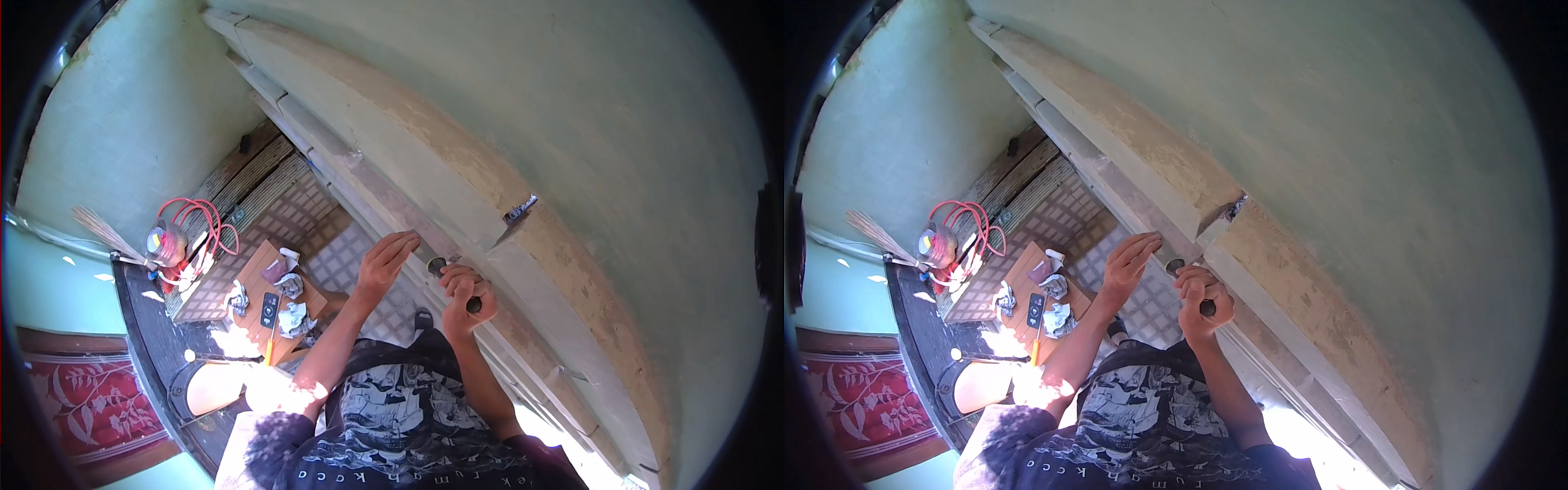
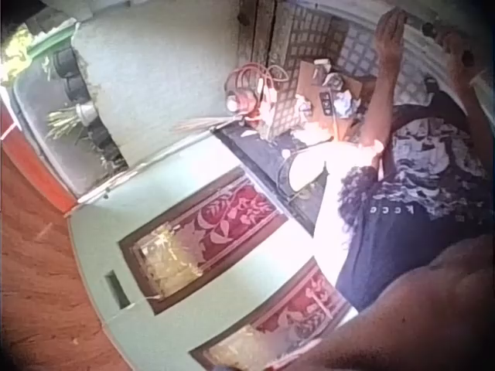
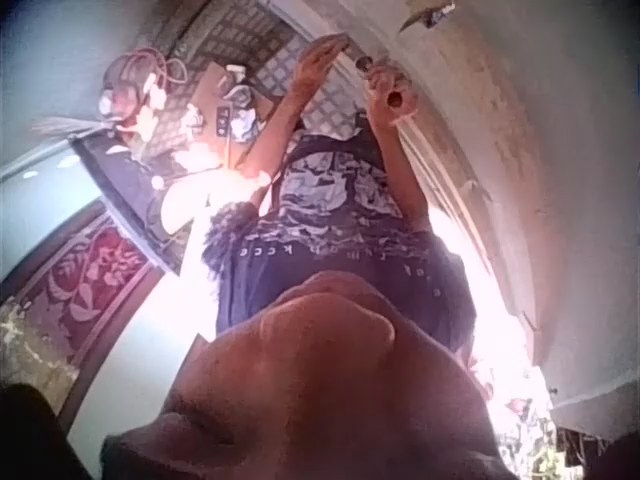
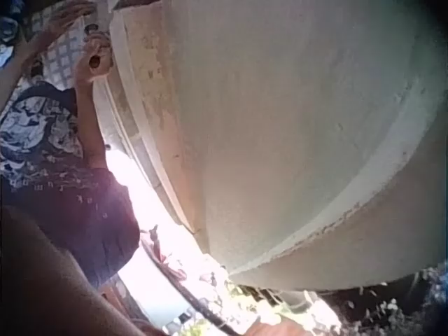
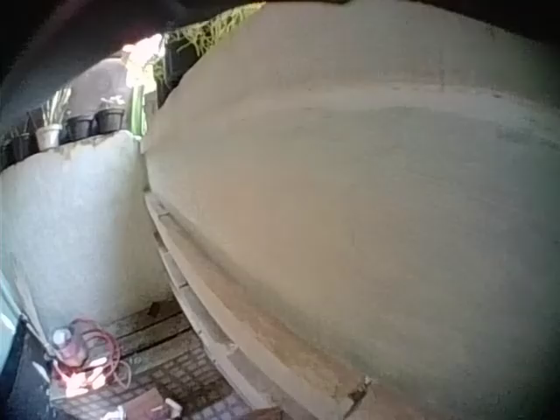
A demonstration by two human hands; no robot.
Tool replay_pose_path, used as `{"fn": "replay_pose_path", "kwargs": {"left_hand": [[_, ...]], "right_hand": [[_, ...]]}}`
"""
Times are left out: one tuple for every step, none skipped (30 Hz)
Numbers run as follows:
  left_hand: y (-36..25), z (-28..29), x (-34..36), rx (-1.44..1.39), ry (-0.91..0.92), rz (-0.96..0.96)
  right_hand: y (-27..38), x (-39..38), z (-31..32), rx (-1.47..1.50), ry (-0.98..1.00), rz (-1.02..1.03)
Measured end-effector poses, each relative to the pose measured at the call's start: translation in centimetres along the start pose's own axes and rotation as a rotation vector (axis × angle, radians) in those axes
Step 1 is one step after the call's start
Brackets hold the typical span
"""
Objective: Patching a gap in a concrete wall or overhead beam using spackle and a putty knife.
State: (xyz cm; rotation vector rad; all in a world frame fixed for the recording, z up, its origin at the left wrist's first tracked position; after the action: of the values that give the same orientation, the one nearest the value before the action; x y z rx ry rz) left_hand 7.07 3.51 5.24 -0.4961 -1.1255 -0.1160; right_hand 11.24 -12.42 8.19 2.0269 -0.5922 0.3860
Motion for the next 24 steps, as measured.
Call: {"fn": "replay_pose_path", "kwargs": {"left_hand": [[0.1,0.2,0.1,0.012,-0.014,0.005],[0.3,0.4,0.0,0.017,-0.016,0.003],[0.3,0.5,-0.1,0.027,-0.004,-0.002],[0.2,0.5,-0.1,0.035,0.009,-0.009],[0.1,0.5,0.0,0.037,0.009,-0.011],[-0.1,0.4,0.1,0.030,0.020,-0.014],[-0.3,0.2,0.2,0.017,0.034,-0.018],[-0.3,0.2,0.1,0.013,0.038,-0.021],[-0.3,0.2,0.1,0.011,0.044,-0.019],[-0.3,0.2,0.1,0.007,0.050,-0.019],[-0.2,0.2,0.1,0.001,0.055,-0.023],[0.1,0.0,0.1,-0.048,0.071,-0.002],[0.3,0.1,0.4,-0.092,0.086,0.020],[0.0,0.4,0.5,-0.093,0.088,0.018],[0.7,1.7,0.5,-0.109,-0.003,0.167],[1.5,2.8,0.4,-0.125,-0.097,0.316],[1.3,2.7,0.0,-0.126,-0.099,0.315],[4.5,2.6,-2.1,-0.248,-0.201,0.770],[6.2,2.0,-5.2,-0.369,-0.302,1.231],[6.1,1.8,-5.0,-0.372,-0.303,1.236],[6.3,0.4,-5.7,-0.493,-0.262,1.409],[6.1,-0.9,-6.5,-0.618,-0.217,1.578],[6.0,-1.0,-6.6,-0.623,-0.217,1.582],[5.5,-1.9,-7.2,-0.635,-0.083,1.638]], "right_hand": [[0.6,0.2,-0.8,-0.050,0.109,0.027],[1.8,0.8,-0.7,-0.045,0.111,0.027],[2.9,0.9,-1.7,-0.366,0.266,0.104],[3.0,0.9,-2.1,-0.690,0.416,0.184],[3.1,1.4,-1.4,-0.687,0.415,0.184],[2.3,1.0,-1.6,-0.743,0.564,0.166],[1.8,0.3,-2.1,-0.803,0.709,0.146],[2.1,0.5,-2.4,-0.806,0.703,0.143],[0.6,-0.1,-2.6,-0.978,0.838,0.025],[-0.7,-0.7,-2.3,-1.149,0.967,-0.100],[-1.4,-0.7,-2.3,-1.152,0.960,-0.104],[-2.6,-1.2,-2.2,-1.202,1.016,-0.058],[-3.1,-1.5,-2.7,-1.248,1.075,-0.010],[-2.8,-1.4,-2.8,-1.248,1.073,-0.011],[-2.6,-1.5,-2.5,-1.322,1.112,-0.043],[-2.7,-1.6,-2.3,-1.396,1.151,-0.073],[-3.0,-1.5,-2.4,-1.397,1.149,-0.071],[-3.3,-1.6,-2.7,-1.390,1.166,-0.040],[-3.4,-1.7,-2.7,-1.384,1.186,-0.012],[-3.4,-1.7,-2.7,-1.390,1.189,-0.013],[-3.4,-1.6,-2.9,-1.387,1.195,0.022],[-3.3,-1.5,-3.0,-1.385,1.200,0.058],[-3.4,-1.7,-2.8,-1.391,1.203,0.058],[-3.5,-2.1,-2.3,-1.420,1.199,0.043]]}}
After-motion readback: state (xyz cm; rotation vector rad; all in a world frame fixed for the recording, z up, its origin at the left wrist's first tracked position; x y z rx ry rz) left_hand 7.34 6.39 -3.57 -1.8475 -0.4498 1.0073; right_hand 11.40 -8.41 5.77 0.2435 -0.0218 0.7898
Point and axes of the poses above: each hand's wrist, its own x-axis towards the middle knuckle, its own z-axis out of the back of the hand, y = z × x, the point moved 9 cm from there along x, towards the middle knuckle, and after that the axes turned 15 degrees about -y, right-handed, at the moved point
